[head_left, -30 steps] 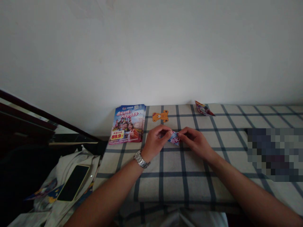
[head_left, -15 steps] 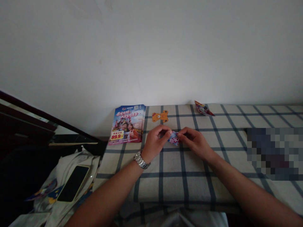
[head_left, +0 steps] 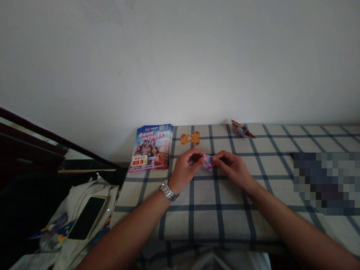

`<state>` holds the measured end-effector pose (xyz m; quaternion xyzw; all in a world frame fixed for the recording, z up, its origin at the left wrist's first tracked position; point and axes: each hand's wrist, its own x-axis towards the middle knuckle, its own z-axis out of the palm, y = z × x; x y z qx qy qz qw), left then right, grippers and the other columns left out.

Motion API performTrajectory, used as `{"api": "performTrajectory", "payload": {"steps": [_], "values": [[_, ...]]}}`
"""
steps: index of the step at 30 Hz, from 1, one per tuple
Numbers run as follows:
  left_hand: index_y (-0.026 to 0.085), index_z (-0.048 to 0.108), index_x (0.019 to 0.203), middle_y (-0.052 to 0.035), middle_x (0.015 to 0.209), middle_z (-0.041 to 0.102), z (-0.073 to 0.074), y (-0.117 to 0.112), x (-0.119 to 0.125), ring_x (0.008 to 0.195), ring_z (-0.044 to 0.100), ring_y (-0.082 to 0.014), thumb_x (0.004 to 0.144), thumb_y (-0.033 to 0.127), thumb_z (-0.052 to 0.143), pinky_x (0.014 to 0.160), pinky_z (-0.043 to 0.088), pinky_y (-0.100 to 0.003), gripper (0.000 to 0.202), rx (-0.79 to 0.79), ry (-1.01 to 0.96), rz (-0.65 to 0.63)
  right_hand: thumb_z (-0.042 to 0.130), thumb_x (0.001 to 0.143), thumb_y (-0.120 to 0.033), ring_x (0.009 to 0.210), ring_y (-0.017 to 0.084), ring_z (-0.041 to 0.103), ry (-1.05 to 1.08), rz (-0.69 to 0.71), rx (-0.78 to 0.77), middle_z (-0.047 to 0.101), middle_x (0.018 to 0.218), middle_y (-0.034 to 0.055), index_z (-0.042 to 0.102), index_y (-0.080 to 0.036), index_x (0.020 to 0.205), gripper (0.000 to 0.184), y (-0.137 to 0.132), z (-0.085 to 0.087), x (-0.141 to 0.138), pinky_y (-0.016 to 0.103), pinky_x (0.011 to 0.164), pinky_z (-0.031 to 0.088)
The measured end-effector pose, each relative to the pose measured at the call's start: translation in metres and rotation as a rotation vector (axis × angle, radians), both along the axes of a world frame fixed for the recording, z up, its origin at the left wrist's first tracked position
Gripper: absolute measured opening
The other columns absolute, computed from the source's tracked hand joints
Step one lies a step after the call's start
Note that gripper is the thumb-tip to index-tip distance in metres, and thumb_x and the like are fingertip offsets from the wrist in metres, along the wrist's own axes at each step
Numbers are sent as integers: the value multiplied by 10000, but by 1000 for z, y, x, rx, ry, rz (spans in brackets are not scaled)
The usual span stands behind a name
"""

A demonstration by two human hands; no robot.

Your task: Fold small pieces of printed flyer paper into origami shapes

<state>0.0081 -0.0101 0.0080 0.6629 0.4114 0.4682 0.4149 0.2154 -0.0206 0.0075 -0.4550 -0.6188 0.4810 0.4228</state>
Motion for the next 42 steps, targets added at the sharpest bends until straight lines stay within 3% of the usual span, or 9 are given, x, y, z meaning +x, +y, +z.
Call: {"api": "performTrajectory", "payload": {"steps": [12,28,42], "values": [[177,722,909,-31,844,735,4,-1,-2,731,666,-133,923,349,731,677,543,-227,173,-28,-4,18,655,974,-458,760,178,662,-19,56,3,724,829,29,690,-213,926,253,1,-2,0,295,706,528],[171,736,914,-30,831,757,0,3,-5,739,701,-131,917,358,753,702,567,-225,187,-52,-8,-70,640,980,-455,774,182,672,-135,91,43,748,869,32,734,-210,983,263,2,-2,2,288,710,526],[181,746,950,-42,891,769,0,3,-3,807,721,-152,954,381,710,756,581,-250,204,-10,13,-56,651,972,-452,749,186,675,-59,61,37,739,820,31,723,-215,934,251,3,-7,3,298,699,550]]}}
